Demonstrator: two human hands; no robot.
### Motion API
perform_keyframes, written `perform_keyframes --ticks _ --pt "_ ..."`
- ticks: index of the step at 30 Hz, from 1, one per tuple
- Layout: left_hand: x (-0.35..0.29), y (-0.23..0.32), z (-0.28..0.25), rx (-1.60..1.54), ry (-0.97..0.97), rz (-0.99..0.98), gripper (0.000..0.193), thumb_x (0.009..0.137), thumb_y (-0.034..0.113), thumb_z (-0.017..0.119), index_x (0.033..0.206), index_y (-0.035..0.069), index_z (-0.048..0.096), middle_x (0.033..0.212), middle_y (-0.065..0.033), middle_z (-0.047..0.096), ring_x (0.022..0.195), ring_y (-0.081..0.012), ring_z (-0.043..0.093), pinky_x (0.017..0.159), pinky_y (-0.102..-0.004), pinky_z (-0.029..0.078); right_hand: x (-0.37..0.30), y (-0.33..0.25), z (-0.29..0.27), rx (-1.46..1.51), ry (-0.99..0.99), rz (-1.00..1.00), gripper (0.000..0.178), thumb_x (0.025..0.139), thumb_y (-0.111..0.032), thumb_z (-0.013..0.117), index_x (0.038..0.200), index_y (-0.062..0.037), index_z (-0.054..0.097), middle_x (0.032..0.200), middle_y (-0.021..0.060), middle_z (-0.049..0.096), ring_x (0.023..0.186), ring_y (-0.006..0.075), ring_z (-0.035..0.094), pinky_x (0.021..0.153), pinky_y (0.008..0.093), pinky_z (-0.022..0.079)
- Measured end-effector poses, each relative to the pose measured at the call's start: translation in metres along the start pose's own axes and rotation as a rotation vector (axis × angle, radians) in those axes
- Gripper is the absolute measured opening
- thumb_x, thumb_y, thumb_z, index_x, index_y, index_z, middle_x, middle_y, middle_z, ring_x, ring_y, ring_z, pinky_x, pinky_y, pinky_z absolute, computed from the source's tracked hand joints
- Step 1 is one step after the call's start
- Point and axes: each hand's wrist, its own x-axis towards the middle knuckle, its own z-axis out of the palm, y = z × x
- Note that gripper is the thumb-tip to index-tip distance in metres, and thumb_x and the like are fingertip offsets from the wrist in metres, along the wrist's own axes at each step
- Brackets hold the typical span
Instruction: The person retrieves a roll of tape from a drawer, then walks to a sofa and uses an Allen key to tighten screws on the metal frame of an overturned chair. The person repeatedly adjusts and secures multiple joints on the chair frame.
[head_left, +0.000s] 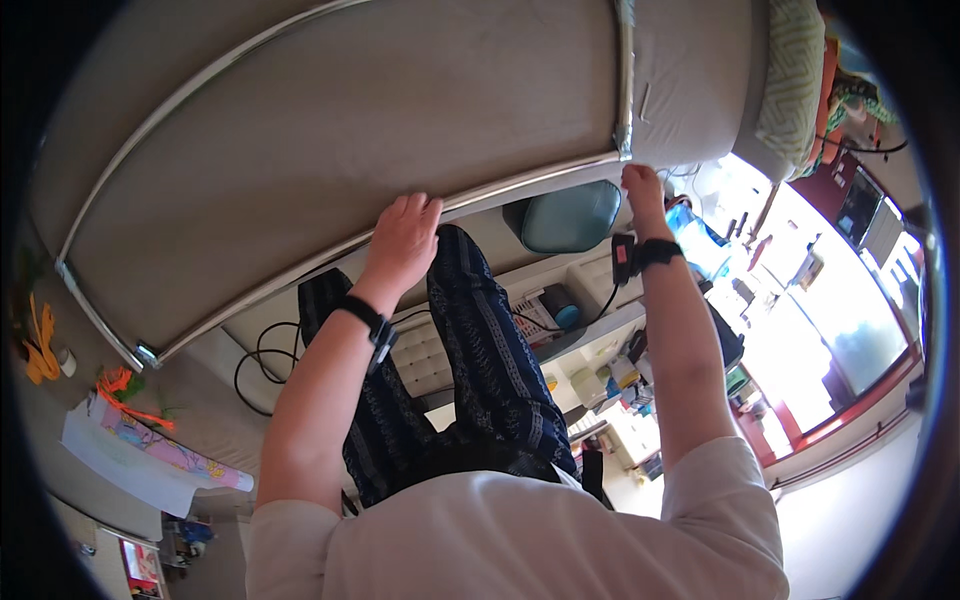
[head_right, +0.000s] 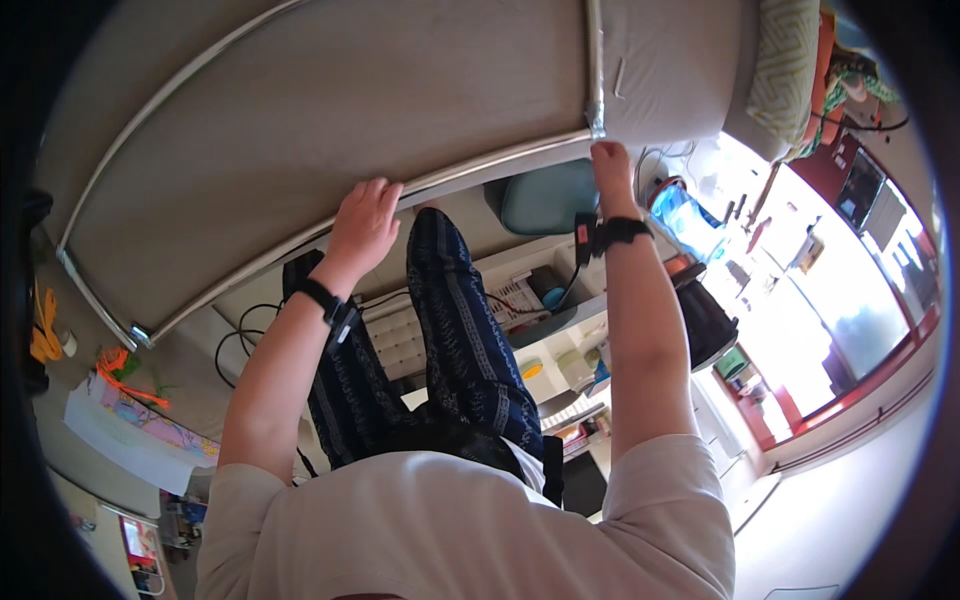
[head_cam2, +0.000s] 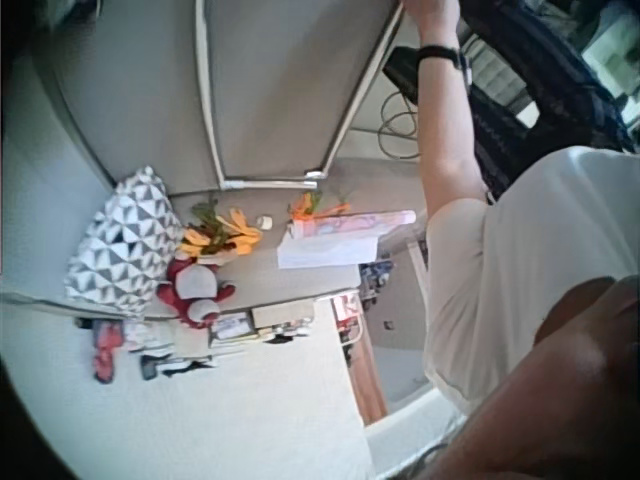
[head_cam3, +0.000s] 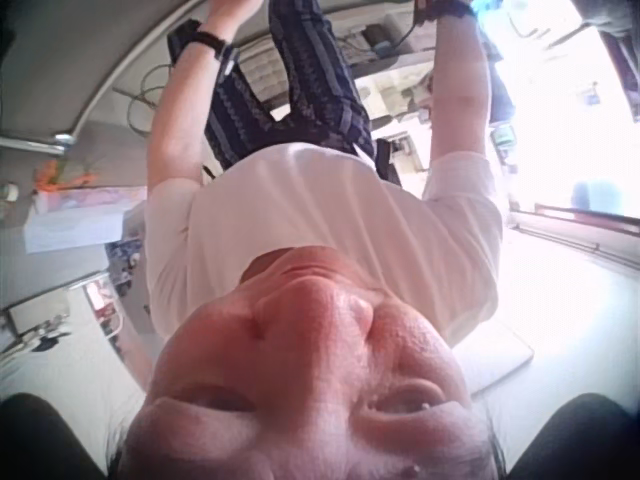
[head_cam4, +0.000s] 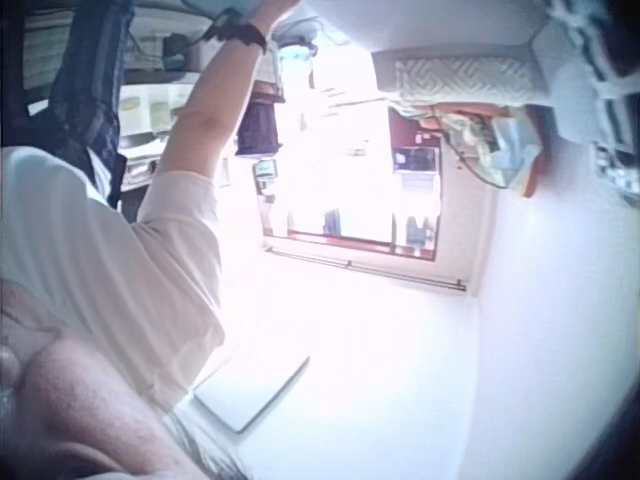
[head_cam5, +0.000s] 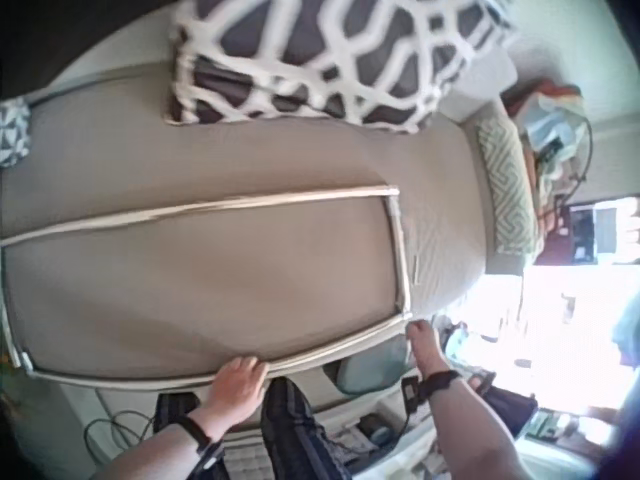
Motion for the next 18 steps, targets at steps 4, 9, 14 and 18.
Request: perform_keyframes --ticks 4,9,14,18 --pt "0.06 0.048 0.05 0.093 -0.025 -0.135 0.043 0.074 0.017 0.078 0.109 0.007 0.055 0.102 -0.012 0.058 0.099 -0.03 0.058 0.083 -0.0418 0.05 0.047 -0.007 0.008 0.043 0.04 -0.118 0.046 0.083 -0.035 0.071 0.114 -0.002 0.067 0.106 0.0162 0.072 0.101 0.0282 0.068 0.089 0.0379 0.051" --pt "0.102 0.078 0.079 0.19 -0.014 -0.227 0.035 0.079 0.024 0.077 0.101 0.009 0.055 0.088 -0.0101 0.063 0.084 -0.0306 0.065 0.072 -0.0449 0.053 0.065 -0.048 0.028 0.114 -0.169 -0.195 0.061 0.079 -0.048 0.074 0.119 -0.002 0.064 0.107 0.0172 0.071 0.104 0.0307 0.068 0.092 0.0392 0.051" --pt "0.113 0.078 0.067 0.266 -0.237 -0.312 0.033 0.087 0.039 0.071 0.086 0.008 0.06 0.072 -0.0105 0.068 0.069 -0.0302 0.069 0.061 -0.0423 0.056 0.061 -0.072 0.035 -0.142 -0.226 -0.322 0.062 0.079 -0.051 0.072 0.115 -0.0014 0.065 0.104 0.0172 0.071 0.099 0.0314 0.068 0.089 0.0401 0.053" --pt "0.118 0.076 0.056 0.273 -0.276 -0.268 0.047 0.088 0.052 0.067 0.081 0.006 0.062 0.066 -0.0143 0.066 0.063 -0.0341 0.067 0.055 -0.0439 0.054 0.064 -0.081 0.041 -0.134 -0.213 -0.305 0.061 0.08 -0.051 0.073 0.114 -0.0012 0.065 0.101 0.0167 0.071 0.096 0.0307 0.068 0.087 0.0398 0.053"
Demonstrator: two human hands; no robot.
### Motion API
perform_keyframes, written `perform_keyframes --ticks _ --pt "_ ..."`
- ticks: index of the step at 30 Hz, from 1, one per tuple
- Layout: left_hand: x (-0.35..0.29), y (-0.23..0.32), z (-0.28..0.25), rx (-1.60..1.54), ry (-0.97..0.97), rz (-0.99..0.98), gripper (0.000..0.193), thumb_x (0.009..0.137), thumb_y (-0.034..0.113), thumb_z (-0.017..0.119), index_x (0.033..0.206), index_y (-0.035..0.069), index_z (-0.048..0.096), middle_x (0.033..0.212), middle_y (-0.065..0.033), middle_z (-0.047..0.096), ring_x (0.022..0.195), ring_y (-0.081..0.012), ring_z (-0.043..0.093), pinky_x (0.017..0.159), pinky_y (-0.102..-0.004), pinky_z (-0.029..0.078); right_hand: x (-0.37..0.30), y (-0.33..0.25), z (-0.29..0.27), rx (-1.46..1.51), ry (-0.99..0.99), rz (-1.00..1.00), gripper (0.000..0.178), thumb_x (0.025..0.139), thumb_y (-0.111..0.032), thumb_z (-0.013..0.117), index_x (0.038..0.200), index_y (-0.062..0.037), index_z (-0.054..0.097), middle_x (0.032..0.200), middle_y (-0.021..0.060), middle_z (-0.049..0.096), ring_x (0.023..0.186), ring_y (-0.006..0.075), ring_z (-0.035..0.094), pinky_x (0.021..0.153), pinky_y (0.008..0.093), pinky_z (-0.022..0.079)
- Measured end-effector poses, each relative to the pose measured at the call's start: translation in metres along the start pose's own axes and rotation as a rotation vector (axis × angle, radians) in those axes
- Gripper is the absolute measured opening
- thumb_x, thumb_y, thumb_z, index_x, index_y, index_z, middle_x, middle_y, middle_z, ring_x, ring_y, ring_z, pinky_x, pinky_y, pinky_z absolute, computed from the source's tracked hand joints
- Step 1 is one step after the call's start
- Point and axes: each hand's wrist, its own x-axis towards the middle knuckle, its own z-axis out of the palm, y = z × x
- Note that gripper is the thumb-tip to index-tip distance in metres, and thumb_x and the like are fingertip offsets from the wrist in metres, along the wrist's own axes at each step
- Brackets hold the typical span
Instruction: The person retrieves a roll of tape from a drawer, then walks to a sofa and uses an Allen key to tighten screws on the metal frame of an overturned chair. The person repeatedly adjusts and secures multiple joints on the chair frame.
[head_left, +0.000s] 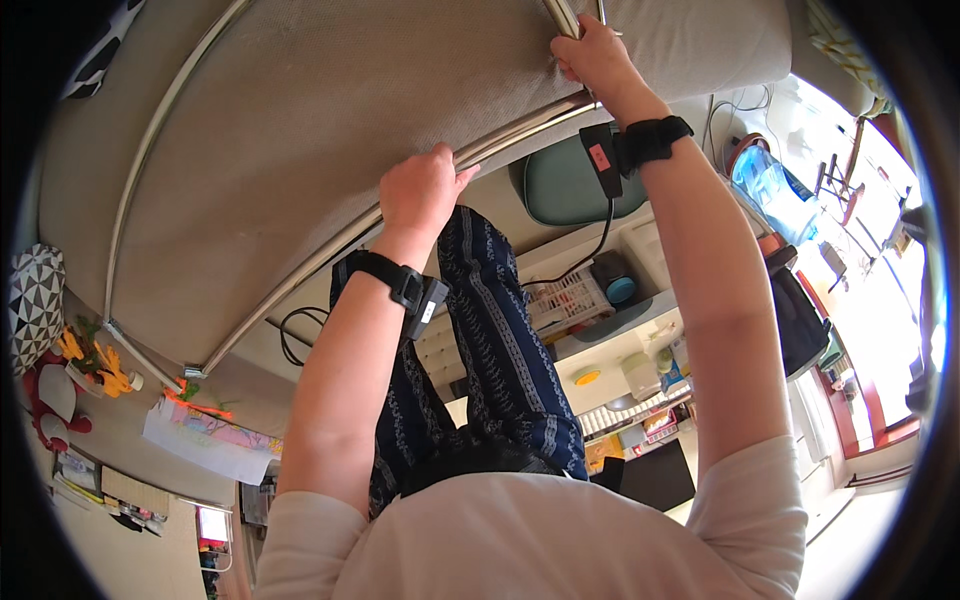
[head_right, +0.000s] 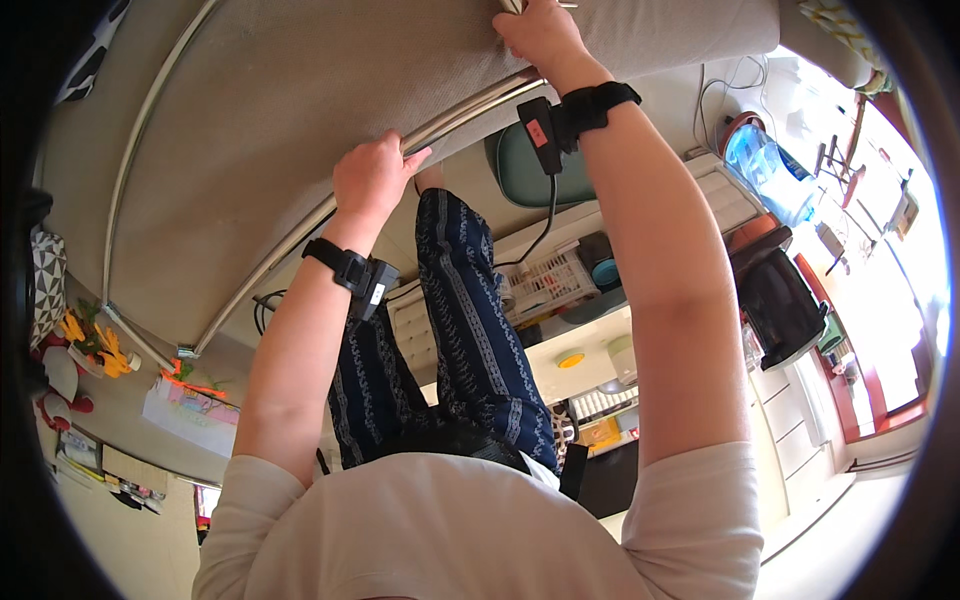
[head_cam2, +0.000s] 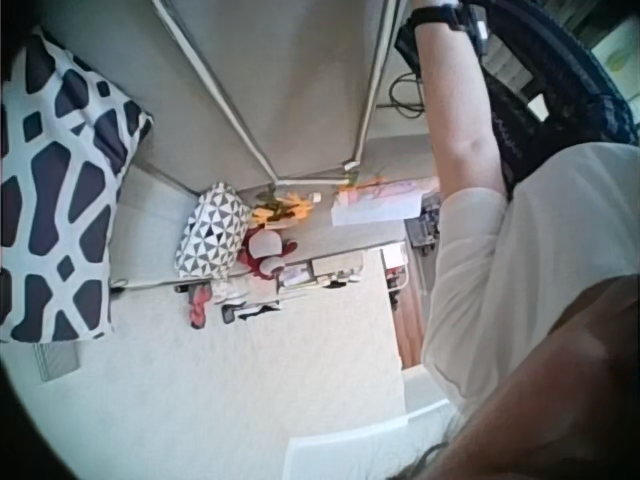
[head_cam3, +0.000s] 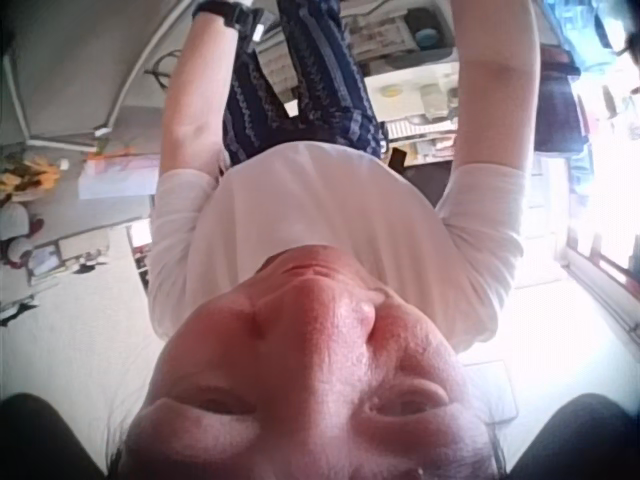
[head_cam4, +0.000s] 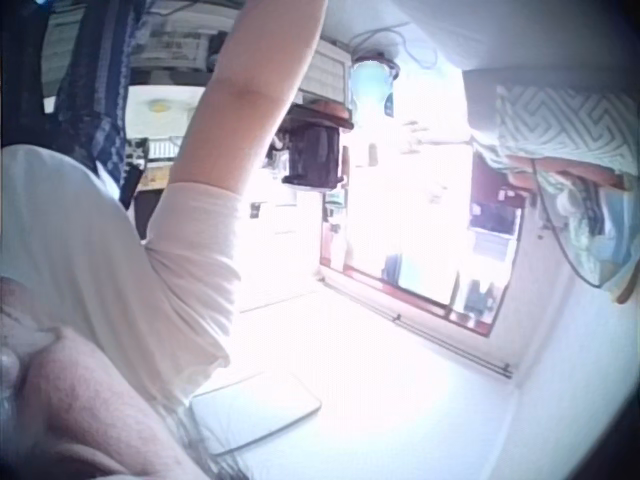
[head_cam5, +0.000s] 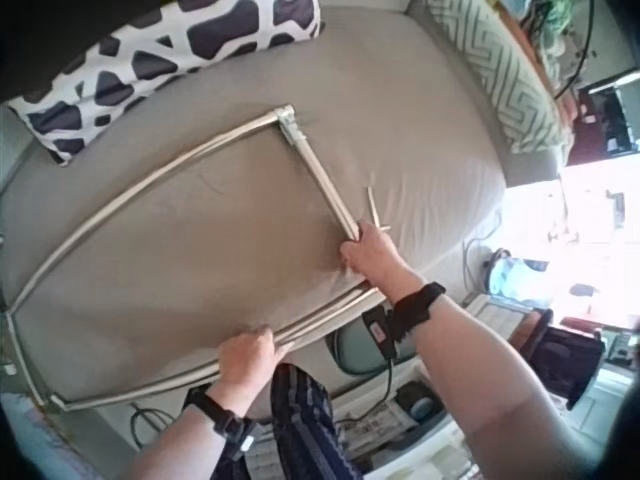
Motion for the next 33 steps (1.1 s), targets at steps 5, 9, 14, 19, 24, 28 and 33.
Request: perform_keyframes --ticks 5,9,14,19,24,28,33 --pt "0.011 -0.004 -0.005 -0.095 -0.147 0.067 0.049 0.088 0.052 0.068 0.085 0.003 0.066 0.072 -0.0181 0.068 0.07 -0.0363 0.068 0.064 -0.0451 0.055 0.009 0.0 -0.004 0.056 -0.024 0.014 0.059 0.08 -0.051 0.073 0.112 -0.0011 0.065 0.098 0.0161 0.07 0.092 0.0299 0.068 0.084 0.0395 0.053" --pt "0.021 -0.012 -0.009 -0.274 -0.307 0.061 0.053 0.087 0.051 0.07 0.091 -0.001 0.069 0.079 -0.0218 0.07 0.078 -0.0372 0.07 0.072 -0.0451 0.055 0.006 0.003 -0.007 0.117 -0.042 0.017 0.058 0.08 -0.05 0.073 0.11 -0.0009 0.065 0.096 0.0156 0.07 0.09 0.0292 0.068 0.082 0.0392 0.053" --pt "0.033 -0.022 -0.015 -0.514 -0.563 0.06 0.056 0.088 0.05 0.071 0.101 -0.004 0.07 0.082 -0.0243 0.07 0.076 -0.0321 0.07 0.073 -0.0427 0.054 0.004 0.003 -0.014 0.165 -0.058 0.025 0.057 0.08 -0.05 0.073 0.108 -0.0007 0.065 0.093 0.015 0.07 0.086 0.0284 0.067 0.08 0.0388 0.054" --pt "0.029 -0.02 -0.011 -0.487 -0.453 0.103 0.054 0.088 0.048 0.071 0.102 -0.004 0.07 0.083 -0.0231 0.071 0.078 -0.0341 0.07 0.077 -0.0433 0.055 0.003 0.001 -0.014 0.185 -0.05 0.044 0.056 0.081 -0.05 0.073 0.106 -0.0006 0.066 0.09 0.0143 0.069 0.083 0.0276 0.067 0.077 0.0385 0.054" --pt "0.014 -0.017 0.004 -0.104 -0.147 0.095 0.043 0.09 0.043 0.068 0.088 0.001 0.066 0.079 -0.0198 0.071 0.073 -0.0325 0.071 0.072 -0.0409 0.059 0.001 -0.002 -0.002 0.185 -0.025 0.047 0.055 0.081 -0.05 0.073 0.104 -0.0004 0.066 0.087 0.0137 0.069 0.08 0.0267 0.067 0.075 0.0381 0.054" --pt "-0.002 -0.01 0.012 0.003 -0.053 0.055 0.033 0.088 0.035 0.072 0.092 0.005 0.061 0.077 -0.0162 0.07 0.071 -0.0275 0.072 0.065 -0.0373 0.06 -0.002 -0.003 0.007 0.182 -0.006 0.054 0.054 0.081 -0.05 0.073 0.103 -0.0003 0.066 0.085 0.0132 0.068 0.077 0.0261 0.067 0.073 0.0378 0.054" --pt "0.01 0.034 0.012 -0.051 0.056 0.124 0.03 0.086 0.023 0.076 0.1 0.005 0.057 0.085 -0.0116 0.069 0.076 -0.0246 0.07 0.064 -0.0359 0.06 -0.004 -0.005 0.007 0.202 -0.008 0.055 0.053 0.081 -0.049 0.073 0.101 -0.0001 0.066 0.082 0.0125 0.068 0.073 0.0253 0.066 0.071 0.0375 0.054"
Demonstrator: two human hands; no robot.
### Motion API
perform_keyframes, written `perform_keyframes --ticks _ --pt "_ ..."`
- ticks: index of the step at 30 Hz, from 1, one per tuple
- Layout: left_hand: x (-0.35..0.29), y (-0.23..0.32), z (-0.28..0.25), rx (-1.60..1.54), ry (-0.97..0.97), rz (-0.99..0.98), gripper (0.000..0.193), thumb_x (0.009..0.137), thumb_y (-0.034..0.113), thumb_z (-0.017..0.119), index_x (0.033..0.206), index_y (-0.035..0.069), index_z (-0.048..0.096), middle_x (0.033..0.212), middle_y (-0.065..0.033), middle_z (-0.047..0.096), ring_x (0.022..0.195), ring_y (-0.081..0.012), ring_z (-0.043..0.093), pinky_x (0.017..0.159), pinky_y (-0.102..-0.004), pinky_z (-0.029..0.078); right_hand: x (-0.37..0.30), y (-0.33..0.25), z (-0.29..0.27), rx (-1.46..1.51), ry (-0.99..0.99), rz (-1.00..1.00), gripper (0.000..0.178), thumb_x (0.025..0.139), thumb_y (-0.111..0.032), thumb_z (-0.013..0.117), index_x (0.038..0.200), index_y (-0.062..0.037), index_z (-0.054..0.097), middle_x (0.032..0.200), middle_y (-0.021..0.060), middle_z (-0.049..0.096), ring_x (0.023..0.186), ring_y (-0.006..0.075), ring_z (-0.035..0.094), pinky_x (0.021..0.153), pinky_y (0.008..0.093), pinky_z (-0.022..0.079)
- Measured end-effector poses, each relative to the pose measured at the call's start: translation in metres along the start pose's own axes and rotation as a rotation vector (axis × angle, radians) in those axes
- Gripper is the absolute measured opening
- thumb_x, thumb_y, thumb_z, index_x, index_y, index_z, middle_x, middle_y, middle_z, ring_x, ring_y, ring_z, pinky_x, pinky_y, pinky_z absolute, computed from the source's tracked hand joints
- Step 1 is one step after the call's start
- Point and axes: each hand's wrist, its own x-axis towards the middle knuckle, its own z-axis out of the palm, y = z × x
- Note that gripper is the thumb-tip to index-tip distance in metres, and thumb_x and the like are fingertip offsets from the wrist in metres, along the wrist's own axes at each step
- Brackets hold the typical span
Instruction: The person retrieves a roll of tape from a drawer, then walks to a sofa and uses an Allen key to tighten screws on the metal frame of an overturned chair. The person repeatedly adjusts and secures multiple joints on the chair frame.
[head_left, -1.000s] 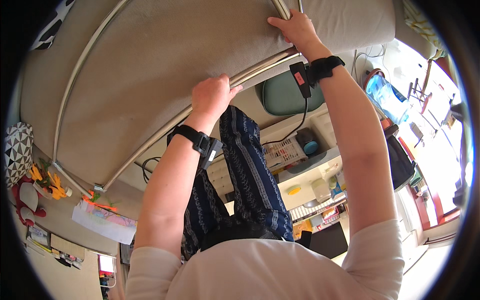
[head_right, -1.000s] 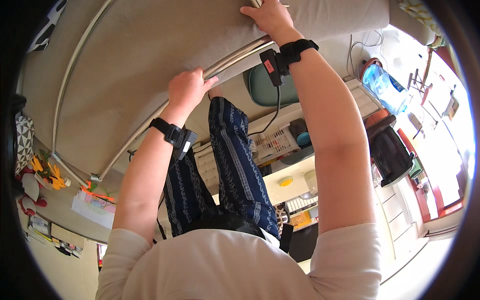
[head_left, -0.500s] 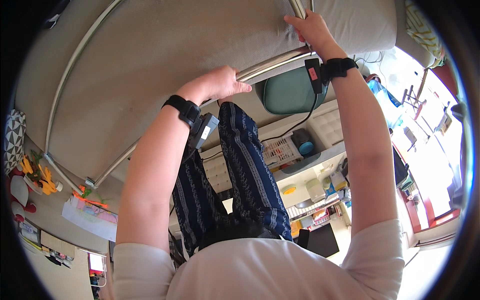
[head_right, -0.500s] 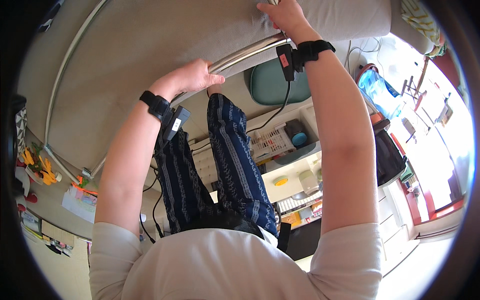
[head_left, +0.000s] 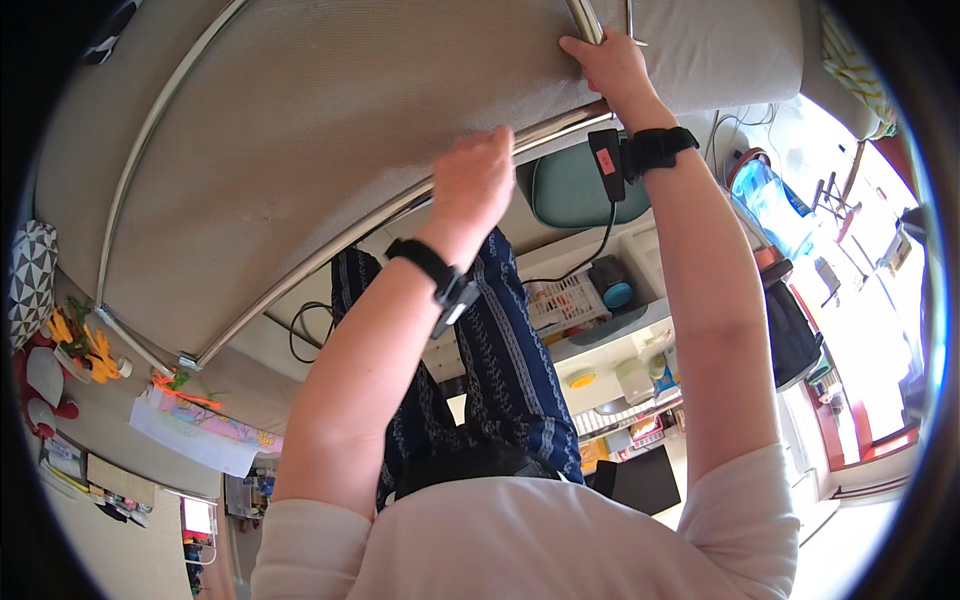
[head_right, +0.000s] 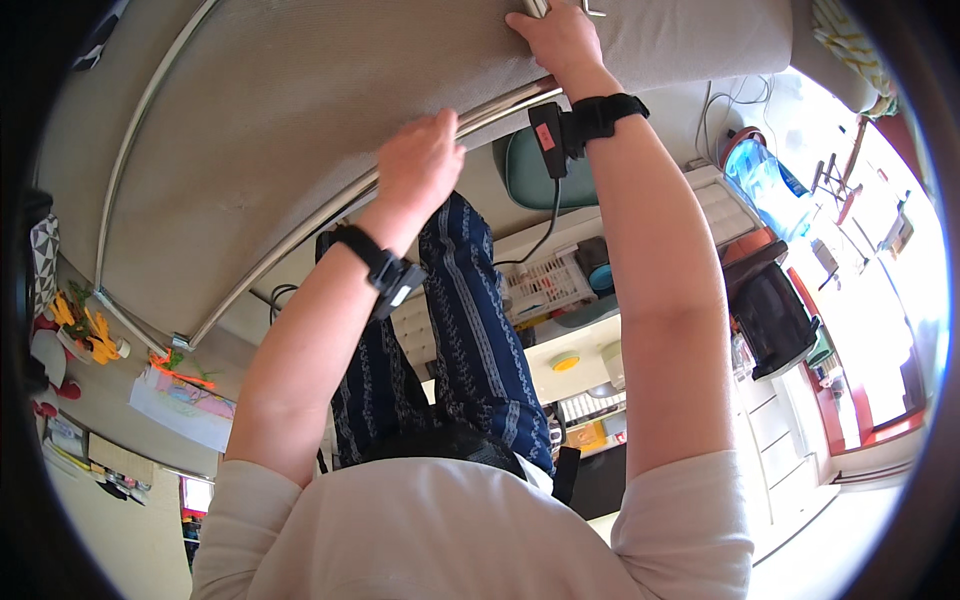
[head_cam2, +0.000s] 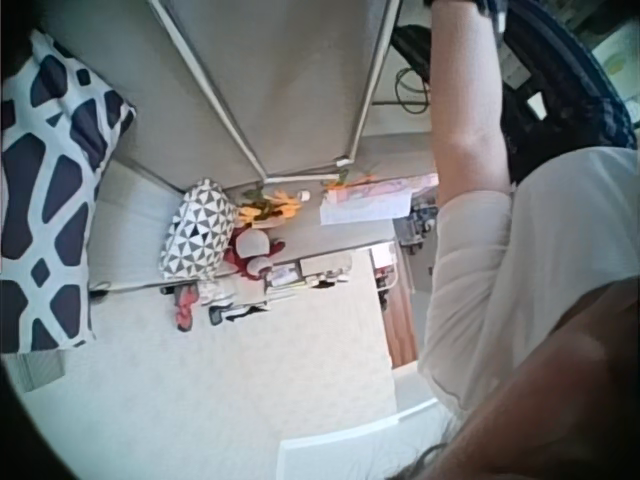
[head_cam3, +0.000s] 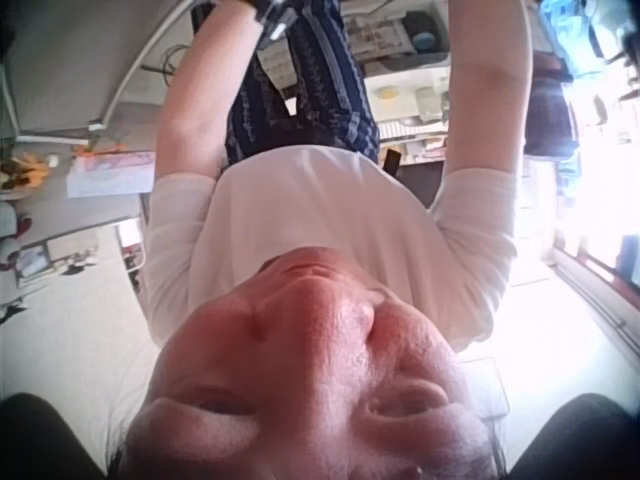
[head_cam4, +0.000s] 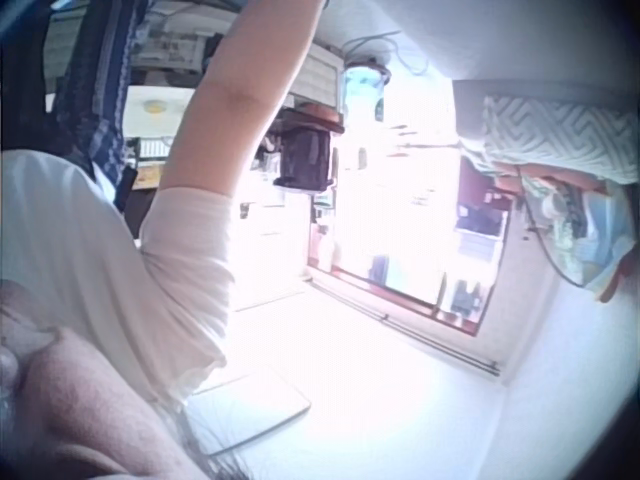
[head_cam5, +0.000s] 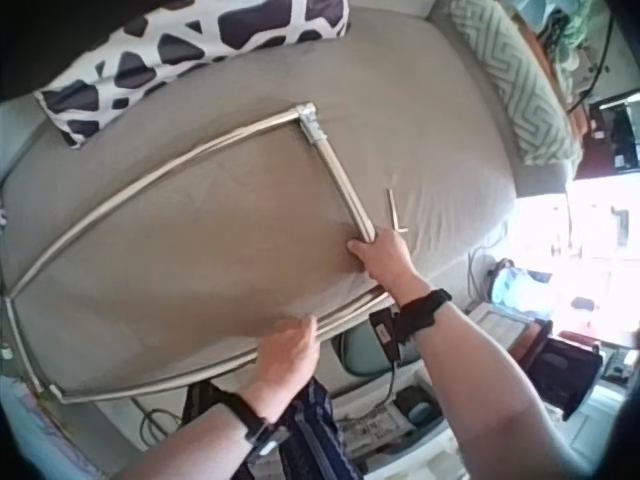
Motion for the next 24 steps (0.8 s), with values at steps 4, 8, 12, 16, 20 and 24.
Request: perform_keyframes --ticks 4,8,12,16,20,24 --pt "0.031 0.021 -0.002 -0.103 -0.054 -0.058 0.034 0.09 0.036 0.07 0.096 0.003 0.064 0.081 -0.017 0.071 0.077 -0.0322 0.071 0.068 -0.0429 0.059 0.0 -0.001 -0.001 0.024 -0.012 -0.001 0.053 0.081 -0.049 0.073 0.099 0.0001 0.066 0.08 0.012 0.068 0.071 0.0246 0.066 0.069 0.0372 0.054" --pt "0.042 0.011 -0.011 -0.175 -0.253 -0.094 0.036 0.09 0.04 0.068 0.093 0.004 0.071 0.085 -0.0178 0.072 0.083 -0.0364 0.071 0.075 -0.0462 0.057 0.001 -0.003 -0.003 0.058 -0.037 -0.008 0.052 0.082 -0.049 0.073 0.098 0.0002 0.066 0.077 0.0115 0.067 0.068 0.0239 0.066 0.067 0.0369 0.054" --pt "0.052 -0.005 -0.012 -0.256 -0.327 -0.002 0.042 0.09 0.045 0.068 0.101 0.004 0.073 0.09 -0.0215 0.071 0.09 -0.0393 0.069 0.084 -0.0476 0.055 0.002 -0.004 -0.004 0.074 -0.042 -0.016 0.052 0.082 -0.049 0.073 0.096 0.0003 0.066 0.075 0.011 0.067 0.065 0.0233 0.066 0.065 0.0366 0.054" --pt "0.066 -0.023 -0.008 -0.413 -0.502 0.099 0.052 0.089 0.046 0.069 0.095 -0.005 0.069 0.076 -0.0228 0.068 0.073 -0.0348 0.068 0.072 -0.0447 0.054 0.001 -0.006 -0.003 0.089 -0.051 -0.016 0.051 0.082 -0.049 0.073 0.094 0.0005 0.066 0.072 0.0105 0.067 0.063 0.0226 0.066 0.063 0.0364 0.054" --pt "0.077 -0.035 -0.015 -0.82 -0.957 -0.104 0.046 0.09 0.042 0.073 0.075 0.0 0.061 0.052 -0.0029 0.044 0.038 -0.0118 0.039 0.041 -0.0302 0.035 0.002 -0.005 -0.001 0.082 -0.042 -0.018 0.051 0.082 -0.048 0.073 0.093 0.0006 0.066 0.07 0.01 0.066 0.06 0.022 0.065 0.061 0.0361 0.054" --pt "0.062 -0.009 -0.024 -0.224 -0.446 0.063 0.04 0.093 0.04 0.068 0.076 0.003 0.063 0.068 -0.0131 0.065 0.062 -0.0252 0.064 0.064 -0.0393 0.054 0.004 -0.006 0.002 0.051 -0.017 -0.021 0.05 0.082 -0.048 0.073 0.091 0.0008 0.066 0.068 0.0095 0.066 0.057 0.0213 0.065 0.059 0.0358 0.054"
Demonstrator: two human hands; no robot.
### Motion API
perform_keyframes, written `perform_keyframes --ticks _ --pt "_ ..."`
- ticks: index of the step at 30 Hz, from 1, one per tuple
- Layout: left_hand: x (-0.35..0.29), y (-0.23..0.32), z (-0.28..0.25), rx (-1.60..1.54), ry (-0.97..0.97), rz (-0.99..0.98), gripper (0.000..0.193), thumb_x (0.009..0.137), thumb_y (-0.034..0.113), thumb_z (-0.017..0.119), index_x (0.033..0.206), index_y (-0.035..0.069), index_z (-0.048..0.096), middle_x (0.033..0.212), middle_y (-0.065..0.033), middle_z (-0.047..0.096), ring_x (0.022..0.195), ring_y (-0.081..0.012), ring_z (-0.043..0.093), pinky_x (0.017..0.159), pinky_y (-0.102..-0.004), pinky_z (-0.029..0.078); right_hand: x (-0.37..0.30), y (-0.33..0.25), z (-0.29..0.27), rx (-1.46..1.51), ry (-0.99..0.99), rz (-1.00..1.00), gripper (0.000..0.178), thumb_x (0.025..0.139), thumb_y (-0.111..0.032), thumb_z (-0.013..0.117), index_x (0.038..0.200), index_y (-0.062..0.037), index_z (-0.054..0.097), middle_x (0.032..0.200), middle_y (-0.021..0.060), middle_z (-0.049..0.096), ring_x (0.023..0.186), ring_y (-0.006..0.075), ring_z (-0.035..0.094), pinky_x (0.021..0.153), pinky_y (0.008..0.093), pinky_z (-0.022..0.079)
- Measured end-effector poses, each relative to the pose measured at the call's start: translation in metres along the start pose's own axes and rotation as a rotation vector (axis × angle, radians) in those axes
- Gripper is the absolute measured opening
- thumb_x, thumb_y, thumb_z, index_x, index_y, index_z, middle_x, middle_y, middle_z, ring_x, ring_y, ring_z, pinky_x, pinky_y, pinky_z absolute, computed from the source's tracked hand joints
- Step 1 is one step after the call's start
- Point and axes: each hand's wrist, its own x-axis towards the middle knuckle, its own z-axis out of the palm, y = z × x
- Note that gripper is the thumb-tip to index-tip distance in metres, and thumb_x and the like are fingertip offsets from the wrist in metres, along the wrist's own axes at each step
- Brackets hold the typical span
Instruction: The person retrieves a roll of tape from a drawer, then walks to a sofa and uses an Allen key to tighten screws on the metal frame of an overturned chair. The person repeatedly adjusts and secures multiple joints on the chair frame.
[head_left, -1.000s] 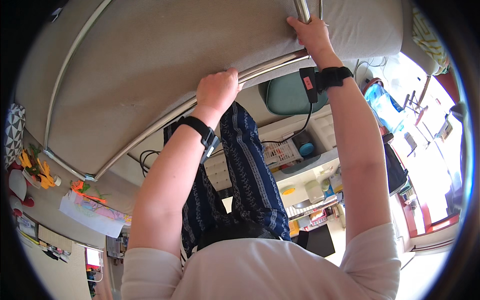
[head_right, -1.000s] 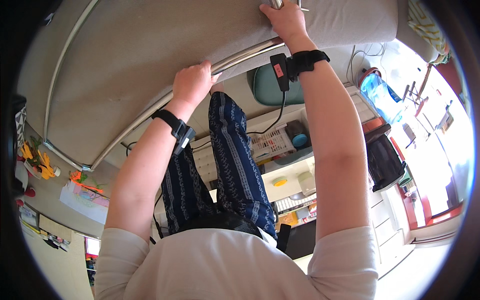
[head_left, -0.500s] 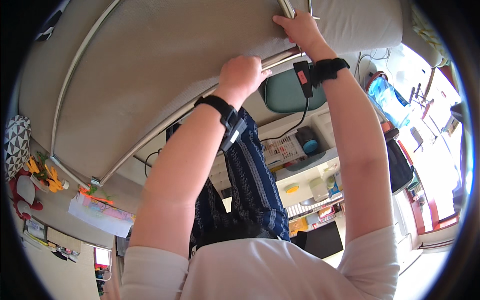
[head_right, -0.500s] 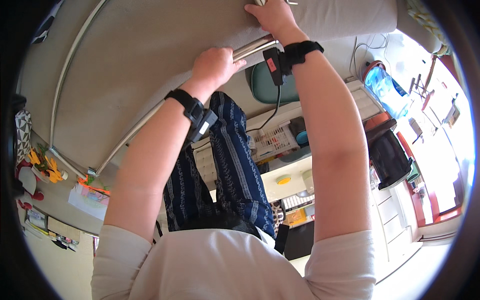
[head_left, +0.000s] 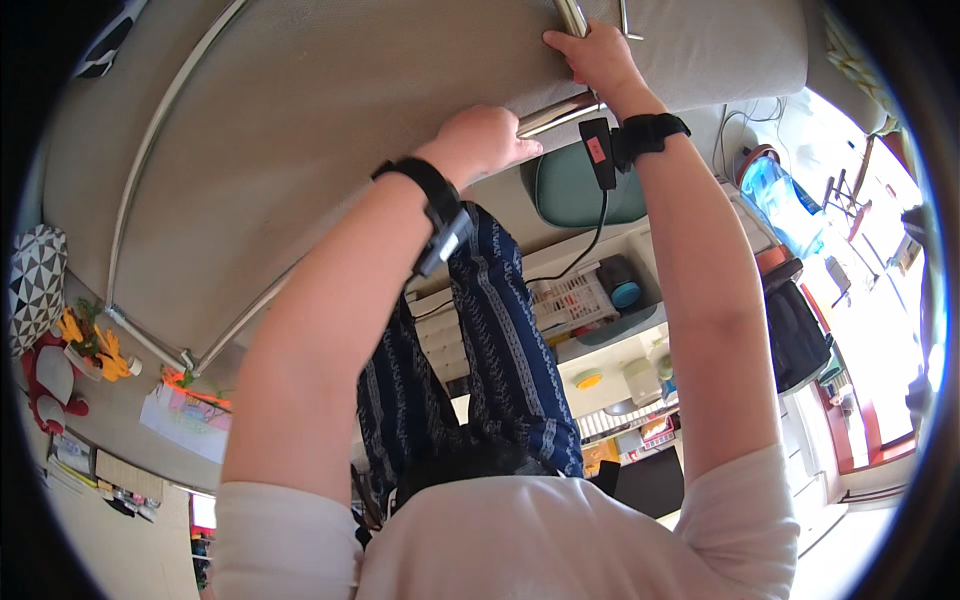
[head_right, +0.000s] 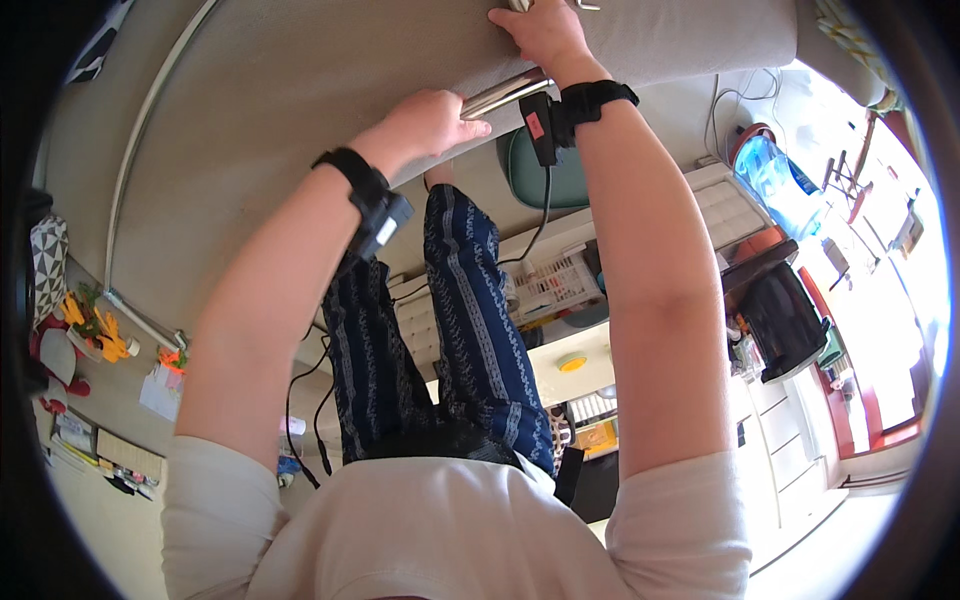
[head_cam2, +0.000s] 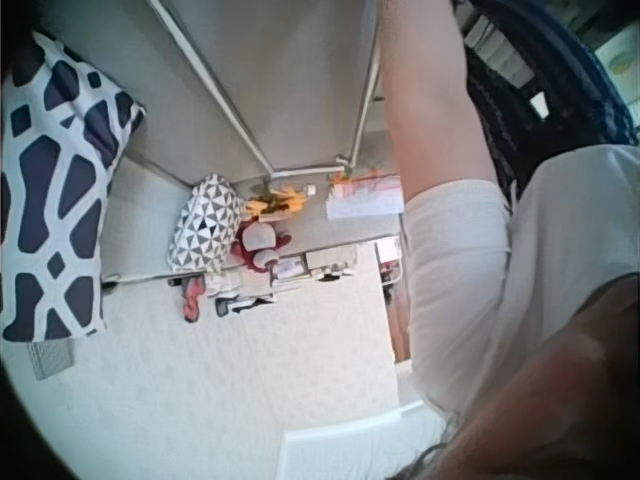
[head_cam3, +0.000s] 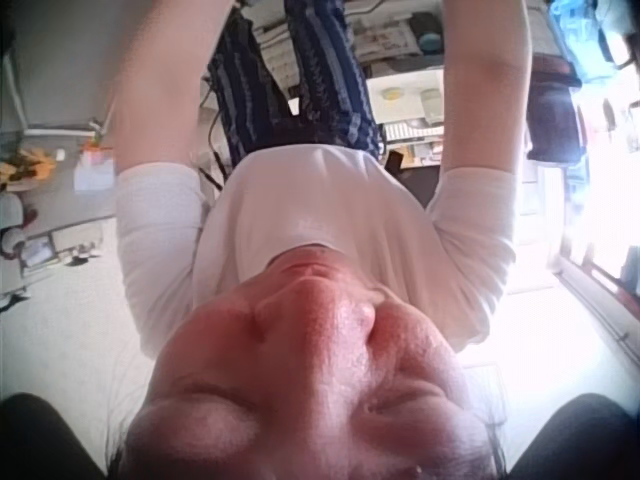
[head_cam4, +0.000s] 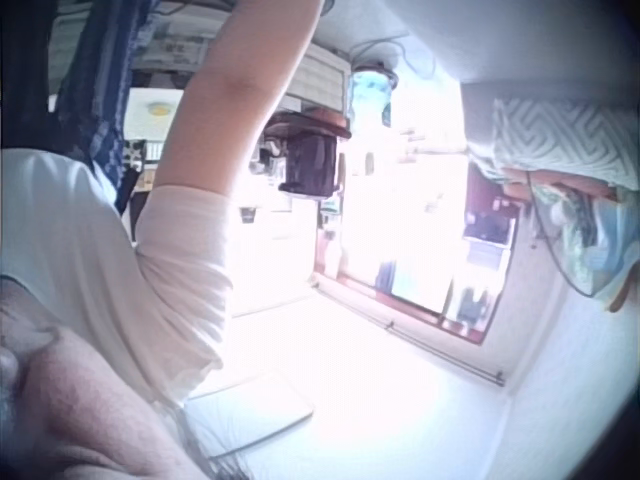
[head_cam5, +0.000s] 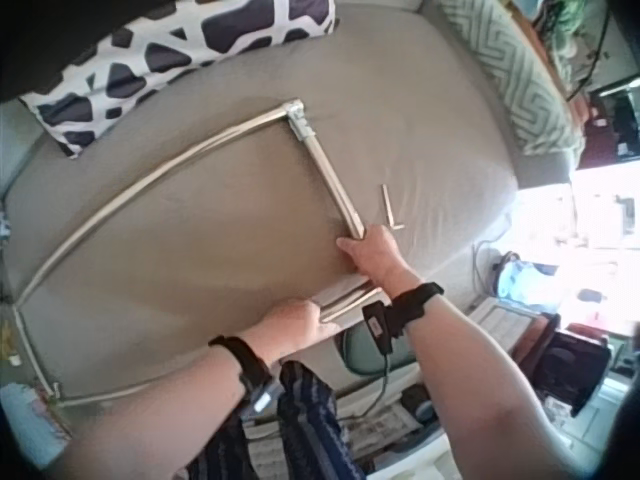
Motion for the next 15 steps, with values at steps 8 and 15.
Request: perform_keyframes --ticks 8,15 --pt "0.009 0.049 0.031 0.118 0.36 -0.156 0.025 0.087 0.03 0.07 0.093 0.006 0.07 0.09 -0.0175 0.072 0.089 -0.0317 0.071 0.074 -0.0417 0.058 -0.011 -0.008 0.002 -0.054 0.019 0.064 0.044 0.084 -0.041 0.074 0.09 0.001 0.065 0.064 0.0081 0.063 0.051 0.0189 0.062 0.054 0.0348 0.053" --pt "0.019 0.027 0.01 -0.003 0.092 0.017 0.046 0.086 0.043 0.071 0.1 0.0 0.071 0.096 -0.0211 0.072 0.092 -0.038 0.07 0.081 -0.048 0.055 -0.022 -0.014 -0.016 0.246 -0.174 0.059 0.032 0.087 -0.028 0.074 0.083 -0.0004 0.058 0.063 0.0032 0.054 0.05 0.0129 0.051 0.049 0.0305 0.045"
